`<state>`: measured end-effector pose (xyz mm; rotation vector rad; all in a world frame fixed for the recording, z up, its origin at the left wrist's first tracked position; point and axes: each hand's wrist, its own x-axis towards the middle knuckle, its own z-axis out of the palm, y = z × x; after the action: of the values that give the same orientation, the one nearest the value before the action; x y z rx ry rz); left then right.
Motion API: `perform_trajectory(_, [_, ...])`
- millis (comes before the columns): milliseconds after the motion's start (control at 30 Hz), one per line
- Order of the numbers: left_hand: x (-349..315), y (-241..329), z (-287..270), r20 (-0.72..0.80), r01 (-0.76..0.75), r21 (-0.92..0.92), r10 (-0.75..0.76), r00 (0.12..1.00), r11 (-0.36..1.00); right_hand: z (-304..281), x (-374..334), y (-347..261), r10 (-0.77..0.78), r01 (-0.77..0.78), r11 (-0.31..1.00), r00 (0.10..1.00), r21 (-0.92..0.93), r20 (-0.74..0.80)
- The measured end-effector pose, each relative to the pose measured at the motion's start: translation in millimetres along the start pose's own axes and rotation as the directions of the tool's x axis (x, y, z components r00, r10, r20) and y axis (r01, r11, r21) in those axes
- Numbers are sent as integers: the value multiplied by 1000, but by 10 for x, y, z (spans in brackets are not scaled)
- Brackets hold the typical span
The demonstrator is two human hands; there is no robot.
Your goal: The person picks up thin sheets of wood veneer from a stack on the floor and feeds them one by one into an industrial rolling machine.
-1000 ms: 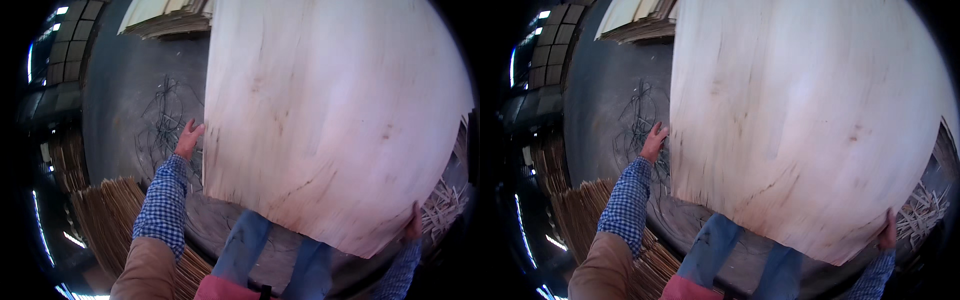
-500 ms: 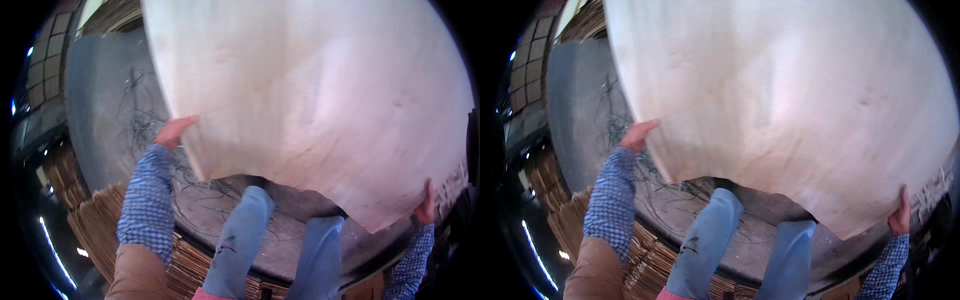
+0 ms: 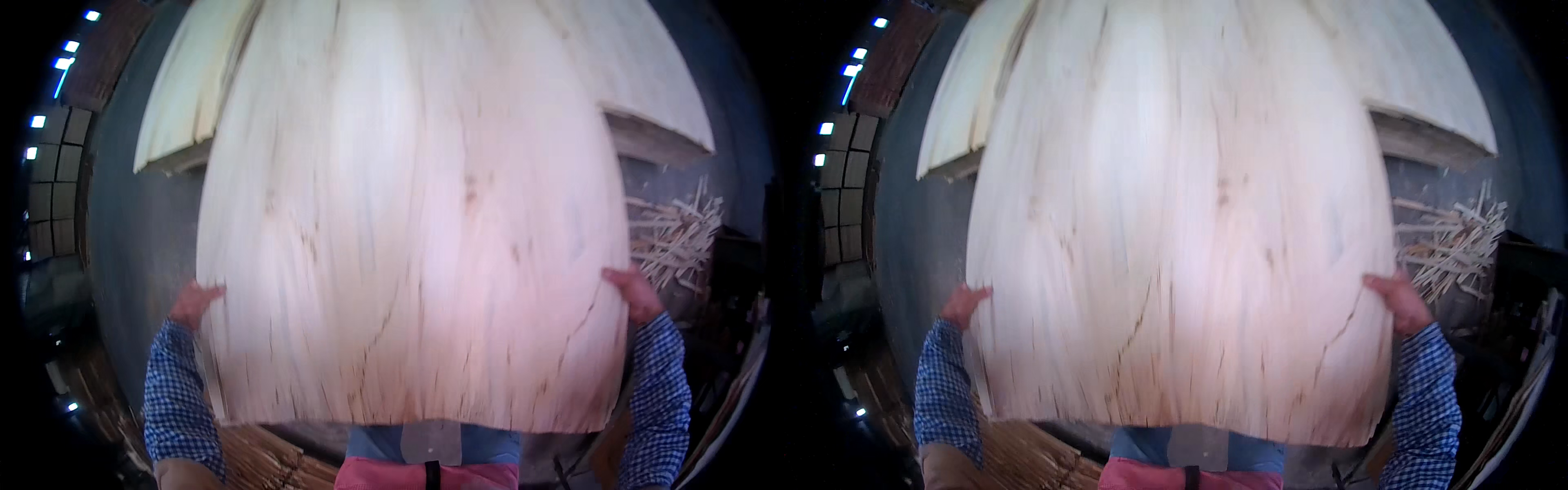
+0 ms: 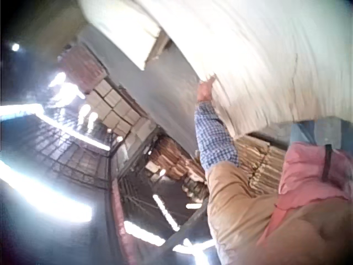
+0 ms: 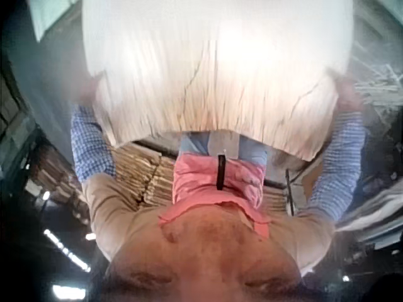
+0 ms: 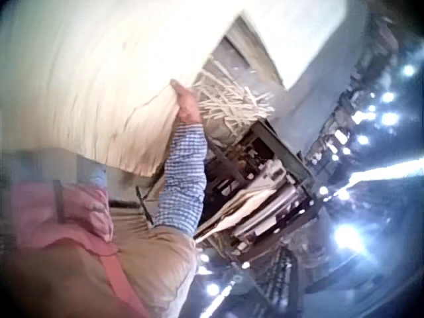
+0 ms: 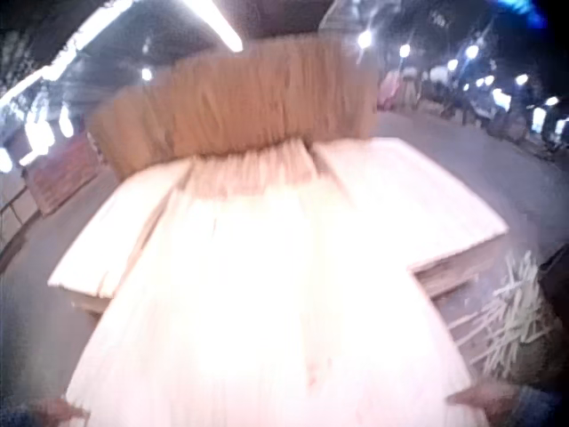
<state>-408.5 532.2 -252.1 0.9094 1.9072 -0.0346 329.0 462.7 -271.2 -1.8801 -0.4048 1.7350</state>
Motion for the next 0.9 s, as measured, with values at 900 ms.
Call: perform_trajectory(900, [1362, 1296, -1227, 229, -696, 140, 661, 715, 704, 1923, -1615, 215, -273, 260, 962, 893, -84, -359])
